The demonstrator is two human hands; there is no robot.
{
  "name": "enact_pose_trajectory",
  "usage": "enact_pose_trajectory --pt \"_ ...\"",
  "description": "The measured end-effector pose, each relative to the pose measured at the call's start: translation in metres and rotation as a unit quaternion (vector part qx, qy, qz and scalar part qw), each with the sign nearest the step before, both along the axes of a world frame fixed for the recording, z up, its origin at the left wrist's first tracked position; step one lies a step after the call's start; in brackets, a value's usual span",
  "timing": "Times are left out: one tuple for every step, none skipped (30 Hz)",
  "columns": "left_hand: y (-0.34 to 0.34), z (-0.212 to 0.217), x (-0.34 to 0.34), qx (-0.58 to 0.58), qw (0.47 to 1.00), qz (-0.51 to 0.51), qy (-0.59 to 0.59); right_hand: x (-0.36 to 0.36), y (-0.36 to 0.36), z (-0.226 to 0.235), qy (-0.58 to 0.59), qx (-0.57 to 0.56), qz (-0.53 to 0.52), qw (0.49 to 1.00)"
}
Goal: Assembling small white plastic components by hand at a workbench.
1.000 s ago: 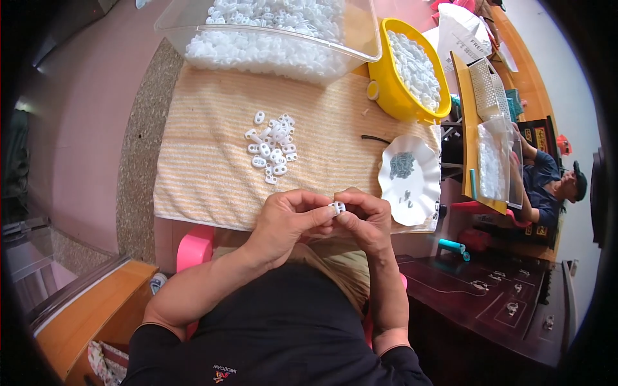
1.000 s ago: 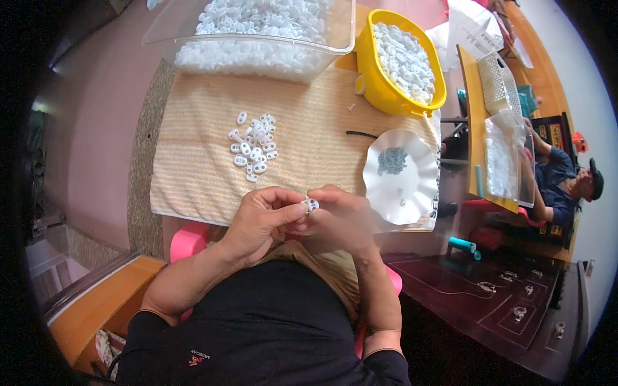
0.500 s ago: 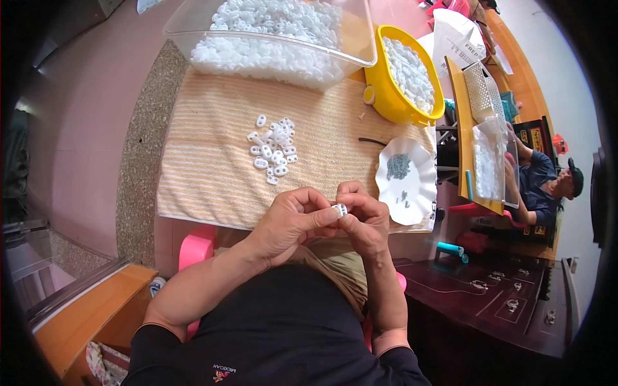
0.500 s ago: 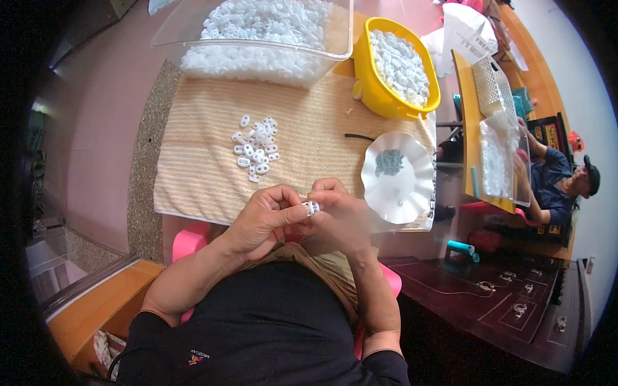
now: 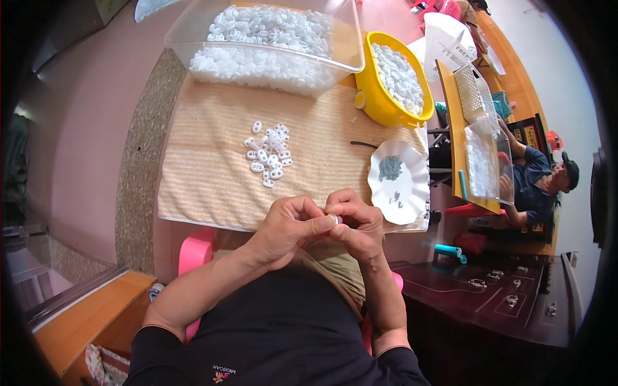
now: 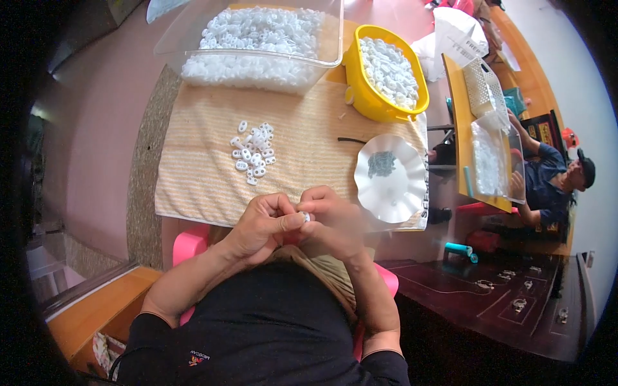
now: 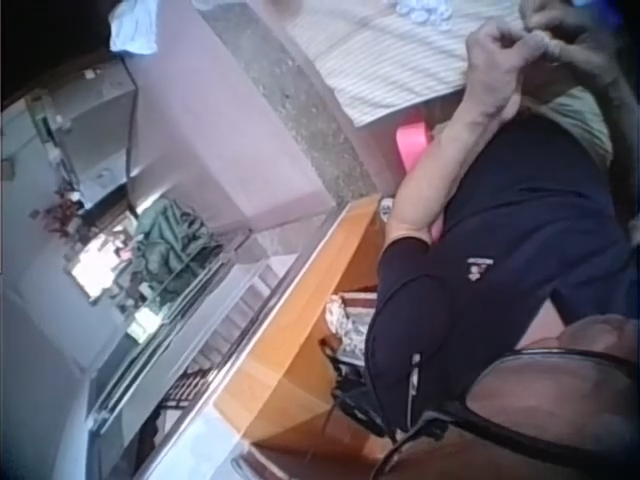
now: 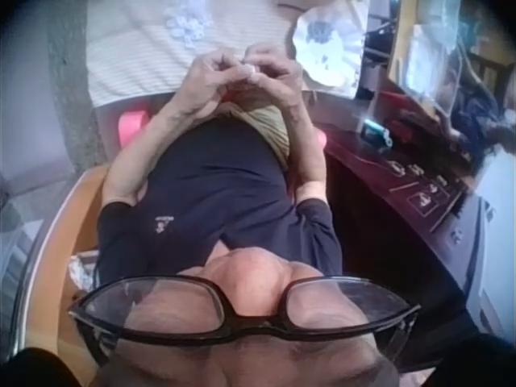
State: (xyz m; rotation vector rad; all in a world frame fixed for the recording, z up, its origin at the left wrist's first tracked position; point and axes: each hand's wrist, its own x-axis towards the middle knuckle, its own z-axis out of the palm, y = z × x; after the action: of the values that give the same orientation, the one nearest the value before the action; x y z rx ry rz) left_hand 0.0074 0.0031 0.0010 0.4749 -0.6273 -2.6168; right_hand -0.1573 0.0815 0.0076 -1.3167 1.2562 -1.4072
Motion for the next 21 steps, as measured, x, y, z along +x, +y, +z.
enact_pose_trajectory --pt "0.001 -0.001 0.000 -0.005 1.000 0.000 0.002 -0.001 0.001 0.000 0.001 -0.002 0.000 1.000" --pt "0.001 -0.001 0.000 -0.007 1.000 0.000 0.004 -0.001 0.002 0.000 -0.011 0.007 0.008 1.000" --pt "0.002 0.000 -0.001 0.002 1.000 0.000 0.008 -0.002 0.004 0.001 -0.023 0.016 0.015 0.999" --pt "0.002 0.001 -0.002 0.011 1.000 0.000 0.012 -0.002 0.004 0.003 -0.021 0.014 0.015 1.000" --pt "0.002 0.002 -0.002 0.009 1.000 -0.001 0.014 -0.003 0.004 0.005 -0.012 0.031 0.003 0.999" --pt "0.002 0.003 -0.004 0.016 1.000 -0.007 0.006 -0.003 0.004 0.008 -0.002 0.049 -0.010 0.999" --pt "0.002 0.003 -0.004 0.023 1.000 -0.012 -0.002 -0.004 0.005 0.011 0.000 0.048 -0.010 0.999" --pt "0.002 0.003 -0.004 0.022 1.000 -0.011 0.001 -0.004 0.006 0.014 -0.001 0.073 -0.019 0.997" --pt "0.001 0.001 -0.002 0.028 0.999 -0.020 0.011 -0.005 0.006 0.016 -0.003 0.099 -0.028 0.995" --pt "0.001 0.001 -0.002 0.034 0.999 -0.029 0.022 -0.005 0.005 0.018 0.000 0.098 -0.028 0.995" --pt "0.002 0.000 -0.002 0.034 0.999 -0.028 0.025 -0.006 0.004 0.020 0.027 0.071 -0.023 0.997" --pt "0.002 -0.001 -0.003 0.044 0.998 -0.017 0.032 -0.008 0.002 0.022 0.053 0.043 -0.018 0.997" --pt "0.002 -0.001 -0.004 0.053 0.998 -0.006 0.040 -0.011 -0.001 0.024 0.092 0.056 -0.045 0.993" --pt "0.001 0.000 -0.005 0.051 0.998 -0.005 0.041 -0.017 -0.003 0.026 0.131 0.069 -0.071 0.986" --pt "-0.001 0.002 -0.005 0.069 0.997 0.005 0.032 -0.022 -0.009 0.031 0.150 0.057 -0.121 0.980" --pt "-0.002 0.003 -0.005 0.086 0.996 0.015 0.023 -0.035 -0.016 0.037 0.136 0.055 -0.130 0.981" --pt "-0.004 0.001 -0.004 0.086 0.996 0.020 0.023 -0.040 -0.025 0.054 0.177 0.063 -0.174 0.967" --pt "-0.004 0.000 -0.004 0.077 0.997 0.017 0.020 -0.052 -0.035 0.066 0.235 0.049 -0.236 0.942" --pt "-0.004 0.000 -0.004 0.068 0.997 0.016 0.016 -0.066 -0.046 0.073 0.185 -0.022 -0.239 0.953" --pt "-0.003 0.000 -0.004 0.068 0.997 0.015 0.017 -0.085 -0.057 0.078 0.218 -0.057 -0.271 0.936" --pt "-0.002 0.001 -0.003 0.062 0.998 0.015 0.014 -0.103 -0.068 0.080 0.204 -0.087 -0.260 0.940"
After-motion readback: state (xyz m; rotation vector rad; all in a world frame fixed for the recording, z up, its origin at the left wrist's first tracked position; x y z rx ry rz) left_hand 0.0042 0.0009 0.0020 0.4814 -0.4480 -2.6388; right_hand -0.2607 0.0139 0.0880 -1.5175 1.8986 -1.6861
